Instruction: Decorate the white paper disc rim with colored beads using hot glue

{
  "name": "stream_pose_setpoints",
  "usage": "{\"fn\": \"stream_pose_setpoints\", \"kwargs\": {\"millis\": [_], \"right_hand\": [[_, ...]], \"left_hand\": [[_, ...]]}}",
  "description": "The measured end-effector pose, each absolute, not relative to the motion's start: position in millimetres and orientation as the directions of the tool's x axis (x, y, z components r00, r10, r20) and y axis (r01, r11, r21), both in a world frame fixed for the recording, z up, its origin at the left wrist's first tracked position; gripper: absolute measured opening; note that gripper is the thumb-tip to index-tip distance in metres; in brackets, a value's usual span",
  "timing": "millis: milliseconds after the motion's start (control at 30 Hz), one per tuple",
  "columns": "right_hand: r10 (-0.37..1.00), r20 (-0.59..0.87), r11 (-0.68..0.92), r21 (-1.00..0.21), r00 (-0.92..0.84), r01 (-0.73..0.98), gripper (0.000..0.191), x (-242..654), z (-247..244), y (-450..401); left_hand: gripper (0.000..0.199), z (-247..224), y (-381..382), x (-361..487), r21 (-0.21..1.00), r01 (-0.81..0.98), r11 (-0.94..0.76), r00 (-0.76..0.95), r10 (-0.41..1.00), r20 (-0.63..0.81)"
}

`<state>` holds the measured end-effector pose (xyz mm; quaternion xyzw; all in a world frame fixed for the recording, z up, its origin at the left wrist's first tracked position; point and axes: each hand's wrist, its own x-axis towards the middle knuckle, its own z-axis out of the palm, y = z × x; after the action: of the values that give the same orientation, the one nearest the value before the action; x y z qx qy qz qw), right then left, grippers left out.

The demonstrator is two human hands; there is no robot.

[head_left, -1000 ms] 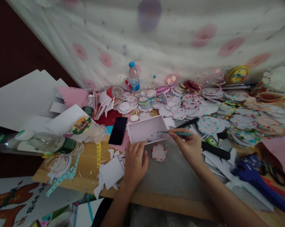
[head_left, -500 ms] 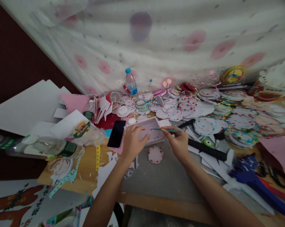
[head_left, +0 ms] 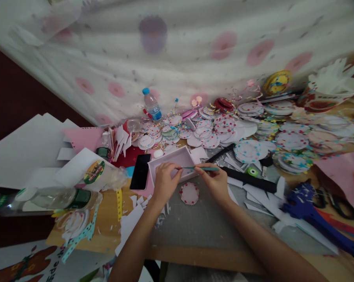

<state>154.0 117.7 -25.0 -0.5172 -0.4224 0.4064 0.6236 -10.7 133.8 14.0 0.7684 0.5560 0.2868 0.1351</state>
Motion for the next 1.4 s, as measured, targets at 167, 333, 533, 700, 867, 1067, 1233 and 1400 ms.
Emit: {"fn": "stream_pose_setpoints", "kwargs": {"millis": [167,333,533,700,867,1067,1233,1400], "right_hand": [[0.948,0.092,0.121,-0.989,0.306,-0.08,0.019,153.6,-26.2,116.4],[0.949,0.096,0.126,-0.989,0.3,-0.082,0.019,154.7,-26.1,116.3],[0.953,0.124,0.15,-0.986,0.276,-0.072,0.019,155.0,-24.0,114.7],[0.957,0.142,0.162,-0.985,0.253,-0.062,0.017,154.5,-21.9,113.6],[0.955,0.152,0.17,-0.984,0.254,-0.049,0.015,155.0,-21.0,113.2],[0.953,0.159,0.178,-0.983,0.257,-0.052,0.016,158.0,-21.1,114.7],[0.959,0.152,0.171,-0.984,0.238,-0.058,0.017,158.9,-20.7,116.0],[0.957,0.146,0.17,-0.982,0.25,-0.077,0.016,158.7,-24.7,116.8]], "left_hand": [[0.005,13.5,132.4,-13.1,0.588,0.737,-0.335,0.205,0.938,0.278],[0.008,12.1,130.5,-16.1,0.633,0.703,-0.324,0.193,0.944,0.269],[0.009,16.9,126.6,-17.2,0.678,0.676,-0.288,0.164,0.956,0.243],[0.01,19.5,126.5,-16.2,0.712,0.654,-0.257,0.159,0.966,0.202],[0.011,18.4,127.4,-15.3,0.753,0.622,-0.215,0.151,0.976,0.153],[0.014,18.6,126.5,-15.4,0.789,0.588,-0.175,0.143,0.983,0.112],[0.015,19.6,125.5,-15.8,0.791,0.588,-0.169,0.142,0.984,0.104],[0.015,17.3,126.2,-17.6,0.761,0.618,-0.199,0.165,0.979,0.122]]}}
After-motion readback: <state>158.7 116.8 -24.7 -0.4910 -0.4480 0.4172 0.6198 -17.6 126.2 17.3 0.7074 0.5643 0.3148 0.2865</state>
